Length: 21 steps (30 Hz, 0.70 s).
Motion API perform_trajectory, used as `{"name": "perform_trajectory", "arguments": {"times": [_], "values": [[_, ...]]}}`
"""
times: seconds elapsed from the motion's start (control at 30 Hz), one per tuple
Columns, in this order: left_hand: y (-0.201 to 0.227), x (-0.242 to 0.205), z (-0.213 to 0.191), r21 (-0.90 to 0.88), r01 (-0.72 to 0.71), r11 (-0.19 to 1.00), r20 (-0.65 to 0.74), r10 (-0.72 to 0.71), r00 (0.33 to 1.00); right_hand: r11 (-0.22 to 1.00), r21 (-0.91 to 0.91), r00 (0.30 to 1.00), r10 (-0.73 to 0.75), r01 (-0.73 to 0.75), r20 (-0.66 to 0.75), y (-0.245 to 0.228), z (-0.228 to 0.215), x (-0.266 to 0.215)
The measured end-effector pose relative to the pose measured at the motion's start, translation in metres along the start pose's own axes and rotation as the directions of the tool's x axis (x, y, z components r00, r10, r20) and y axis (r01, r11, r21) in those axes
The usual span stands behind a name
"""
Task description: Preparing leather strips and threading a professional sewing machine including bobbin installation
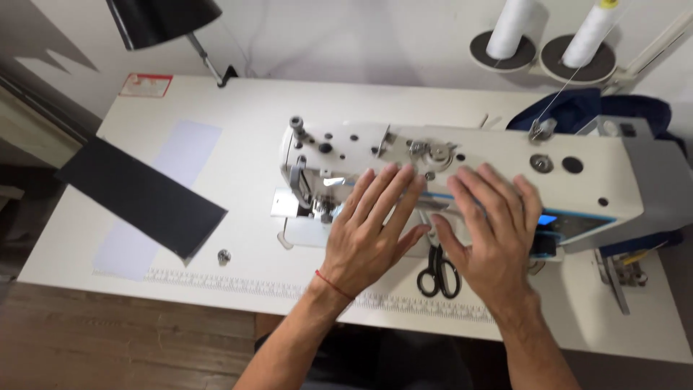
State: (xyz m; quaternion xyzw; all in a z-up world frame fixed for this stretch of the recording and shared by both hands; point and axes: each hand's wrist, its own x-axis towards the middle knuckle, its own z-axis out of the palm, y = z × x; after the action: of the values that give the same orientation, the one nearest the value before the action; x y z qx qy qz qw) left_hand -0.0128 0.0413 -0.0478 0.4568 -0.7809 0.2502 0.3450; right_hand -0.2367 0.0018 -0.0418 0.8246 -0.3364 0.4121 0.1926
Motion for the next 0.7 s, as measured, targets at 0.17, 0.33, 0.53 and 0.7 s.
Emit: {"name": "perform_trajectory", "arguments": {"times": [0.17, 0.33, 0.53, 0.7], "values": [[0.0, -0.003, 0.017, -0.038, 0.035, 0.999, -0.048, -0.037, 0.998, 1.0, -0.006, 0.999, 0.024, -0.024, -0.025, 0.003, 0.005, -0.002], [0.004, -0.005, 0.029, -0.042, 0.055, 0.998, -0.082, -0.059, 0.995, 0.998, -0.016, 0.997, 0.052, -0.053, -0.06, 0.0, 0.008, 0.001], [0.008, -0.003, 0.035, -0.03, 0.085, 0.996, -0.12, -0.088, 0.989, 0.996, -0.056, 0.995, 0.068, -0.072, -0.069, 0.0, 0.01, 0.002], [0.012, -0.001, 0.036, -0.052, 0.125, 0.991, -0.141, -0.132, 0.981, 0.996, -0.051, 0.995, 0.076, -0.08, -0.066, 0.0, 0.011, 0.0]]}}
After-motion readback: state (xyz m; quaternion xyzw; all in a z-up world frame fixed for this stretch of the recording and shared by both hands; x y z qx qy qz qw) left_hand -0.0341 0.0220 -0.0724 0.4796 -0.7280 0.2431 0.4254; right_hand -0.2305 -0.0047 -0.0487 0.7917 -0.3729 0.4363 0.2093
